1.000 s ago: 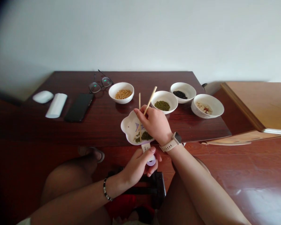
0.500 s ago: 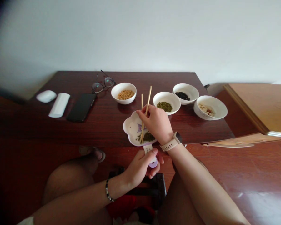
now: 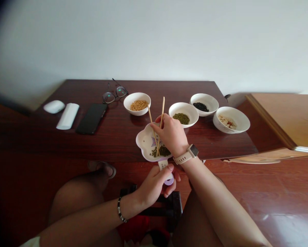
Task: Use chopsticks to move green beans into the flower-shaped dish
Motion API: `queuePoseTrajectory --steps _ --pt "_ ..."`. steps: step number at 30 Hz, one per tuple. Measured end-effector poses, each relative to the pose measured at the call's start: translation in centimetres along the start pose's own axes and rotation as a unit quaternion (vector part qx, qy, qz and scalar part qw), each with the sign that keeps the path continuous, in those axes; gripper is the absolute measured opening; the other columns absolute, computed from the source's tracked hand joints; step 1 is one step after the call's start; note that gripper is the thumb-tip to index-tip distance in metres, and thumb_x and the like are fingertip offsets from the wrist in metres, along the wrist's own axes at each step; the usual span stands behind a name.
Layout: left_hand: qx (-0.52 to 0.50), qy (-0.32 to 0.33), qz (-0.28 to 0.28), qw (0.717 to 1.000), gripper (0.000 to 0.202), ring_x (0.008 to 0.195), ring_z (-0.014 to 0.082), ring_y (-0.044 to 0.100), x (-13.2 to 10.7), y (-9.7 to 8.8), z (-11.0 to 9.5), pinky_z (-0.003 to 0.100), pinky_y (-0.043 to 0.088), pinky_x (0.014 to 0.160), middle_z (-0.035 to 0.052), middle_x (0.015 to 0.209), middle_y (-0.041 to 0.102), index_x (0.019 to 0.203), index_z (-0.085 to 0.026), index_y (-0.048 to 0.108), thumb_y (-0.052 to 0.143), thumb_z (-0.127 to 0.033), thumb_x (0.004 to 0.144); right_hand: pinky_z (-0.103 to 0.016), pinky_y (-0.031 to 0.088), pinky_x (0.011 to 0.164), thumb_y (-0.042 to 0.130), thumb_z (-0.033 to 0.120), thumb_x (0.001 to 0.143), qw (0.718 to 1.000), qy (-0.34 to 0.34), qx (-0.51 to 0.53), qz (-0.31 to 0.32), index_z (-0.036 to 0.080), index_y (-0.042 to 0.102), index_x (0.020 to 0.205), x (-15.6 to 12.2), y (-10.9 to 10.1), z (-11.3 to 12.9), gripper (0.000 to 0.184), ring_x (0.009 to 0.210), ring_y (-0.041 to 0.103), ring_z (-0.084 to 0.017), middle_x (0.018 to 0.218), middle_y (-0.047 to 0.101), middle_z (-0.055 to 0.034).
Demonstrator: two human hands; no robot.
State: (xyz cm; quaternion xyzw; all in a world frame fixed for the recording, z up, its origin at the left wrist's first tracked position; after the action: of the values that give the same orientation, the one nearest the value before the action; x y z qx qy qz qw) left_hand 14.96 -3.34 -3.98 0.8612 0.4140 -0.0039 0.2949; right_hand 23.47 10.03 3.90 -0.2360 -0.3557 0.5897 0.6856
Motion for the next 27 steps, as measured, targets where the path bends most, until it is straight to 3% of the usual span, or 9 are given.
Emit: queuePoseTrajectory --steps 15,22,27 --pt "0.001 -0.003 -0.003 1.0 0.047 0.041 0.0091 0.039 -0.2 0.1 0.0 0.024 0.027 0.045 -0.0033 0.049 0.048 0.086 -0.014 0.062 0.043 -0.053 0.105 -0.035 0.04 0.067 0.073 0.041 0.094 0.999 -0.014 -0.036 0.033 0.021 0.073 0.08 -0.1 0.8 1.3 0.026 0.071 0.066 -0.021 0.074 0.074 -0.0037" --pt "0.007 -0.009 0.003 1.0 0.048 0.041 0.0085 0.039 -0.3 -0.1 -0.1 0.023 0.029 0.046 -0.0039 0.05 0.048 0.085 -0.014 0.062 0.043 -0.053 0.106 -0.031 0.045 0.061 0.069 0.042 0.098 0.997 -0.02 0.068 -0.02 0.02 0.072 0.092 -0.7 -1.3 0.3 0.022 0.064 0.065 -0.017 0.072 0.072 -0.0023" --pt "0.02 -0.007 0.002 1.0 0.049 0.042 0.0089 0.04 -0.3 -0.1 -0.3 0.023 0.028 0.046 -0.0043 0.05 0.048 0.086 -0.015 0.062 0.042 -0.055 0.105 -0.027 0.043 0.048 0.068 0.048 0.099 0.983 -0.011 0.184 -0.017 0.023 0.064 0.091 -1.6 -3.0 -0.9 0.027 0.049 0.057 -0.013 0.063 0.063 0.002"
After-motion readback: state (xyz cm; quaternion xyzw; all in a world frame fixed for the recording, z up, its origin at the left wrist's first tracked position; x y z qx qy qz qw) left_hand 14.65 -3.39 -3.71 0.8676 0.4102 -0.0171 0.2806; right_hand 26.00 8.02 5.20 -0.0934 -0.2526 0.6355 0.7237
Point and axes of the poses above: each hand's wrist, its own x-axis towards the middle knuckle, its own y-axis out of the palm, z = x × y, the point moved 6 cm from there along x, towards the middle knuckle
